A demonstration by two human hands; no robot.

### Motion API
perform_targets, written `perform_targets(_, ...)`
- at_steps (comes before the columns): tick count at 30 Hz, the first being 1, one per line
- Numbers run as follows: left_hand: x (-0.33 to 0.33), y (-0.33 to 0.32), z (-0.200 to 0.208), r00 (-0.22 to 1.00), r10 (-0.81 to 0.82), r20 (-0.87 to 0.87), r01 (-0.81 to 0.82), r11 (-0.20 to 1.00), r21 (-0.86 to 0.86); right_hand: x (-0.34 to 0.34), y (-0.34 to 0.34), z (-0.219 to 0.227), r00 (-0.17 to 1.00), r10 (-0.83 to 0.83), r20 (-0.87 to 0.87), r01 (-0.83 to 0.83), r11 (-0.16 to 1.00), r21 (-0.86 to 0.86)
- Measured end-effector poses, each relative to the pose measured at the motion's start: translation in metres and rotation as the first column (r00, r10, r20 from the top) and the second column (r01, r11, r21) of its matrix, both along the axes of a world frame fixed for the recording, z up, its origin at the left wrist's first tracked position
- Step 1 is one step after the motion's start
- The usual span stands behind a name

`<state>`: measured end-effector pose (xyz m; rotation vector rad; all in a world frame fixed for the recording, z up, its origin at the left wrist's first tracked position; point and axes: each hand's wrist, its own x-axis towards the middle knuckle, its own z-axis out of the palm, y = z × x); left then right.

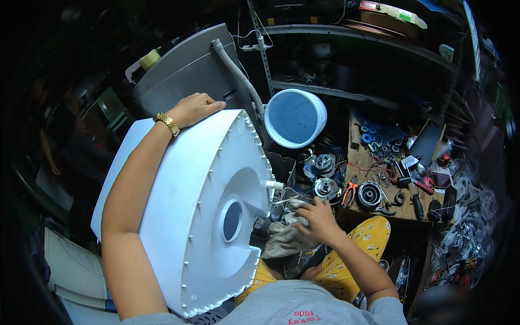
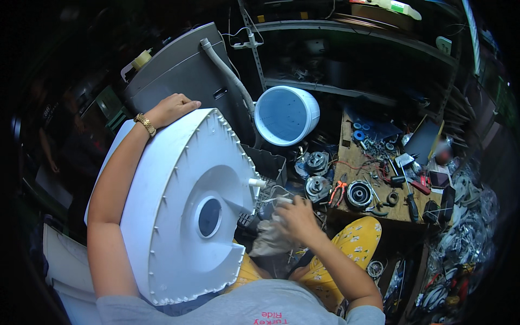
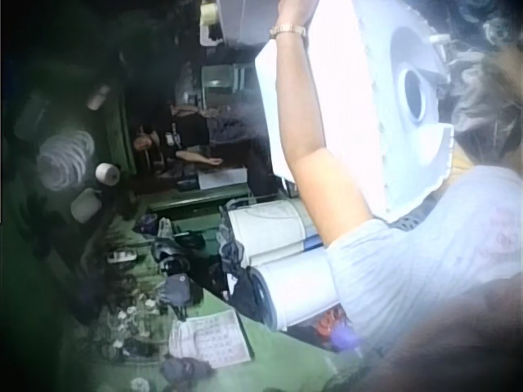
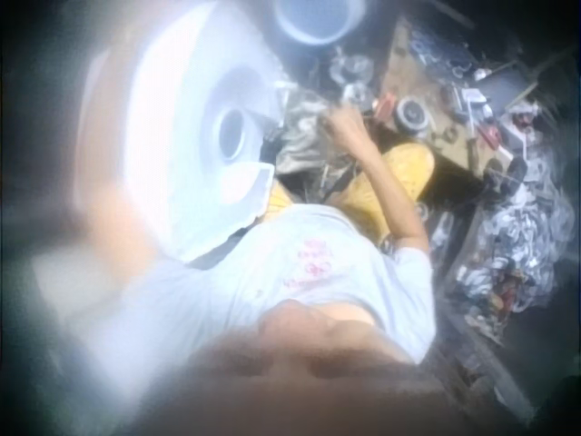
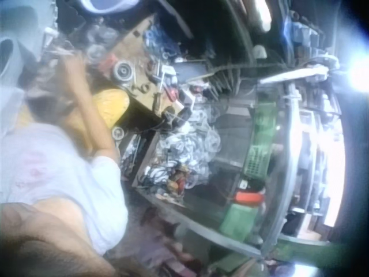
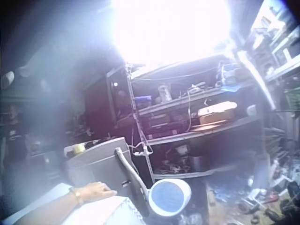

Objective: The person assembles a white plastic appliance, likely a washing machine, by using a screwdriver to fasten components. They work on a perforated cylindrical drum and a large white housing, tightening screws and aligning parts while sitting on the floor in a cluttered workshop.

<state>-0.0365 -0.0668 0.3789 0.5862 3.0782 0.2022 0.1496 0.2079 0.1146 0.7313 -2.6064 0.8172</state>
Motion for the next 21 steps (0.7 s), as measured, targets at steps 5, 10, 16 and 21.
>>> perform_targets(5, -0.007, 0.046, -0.001, 0.997, -0.006, -0.082, 0.004, 1.0, -0.026, 0.023, -0.11, 0.023, 0.832, 0.534, 0.149, -0.163, 0.492, -0.855)
perform_targets(10, -0.012, -0.033, 0.023, 0.995, 0.096, 0.022, -0.095, 0.994, -0.048, 0.039, -0.175, 0.037, 0.765, 0.598, 0.239, 0.198, 0.135, -0.971)
perform_targets(16, 0.037, -0.262, 0.017, 0.799, 0.561, -0.218, -0.57, 0.821, 0.023, 0.024, -0.19, 0.038, 0.972, 0.214, 0.094, 0.051, 0.196, -0.979)
perform_targets(21, 0.107, -0.346, -0.012, 0.601, 0.787, -0.14, -0.787, 0.613, 0.065, -0.031, -0.172, 0.04, 0.971, 0.222, 0.086, 0.039, 0.208, -0.977)
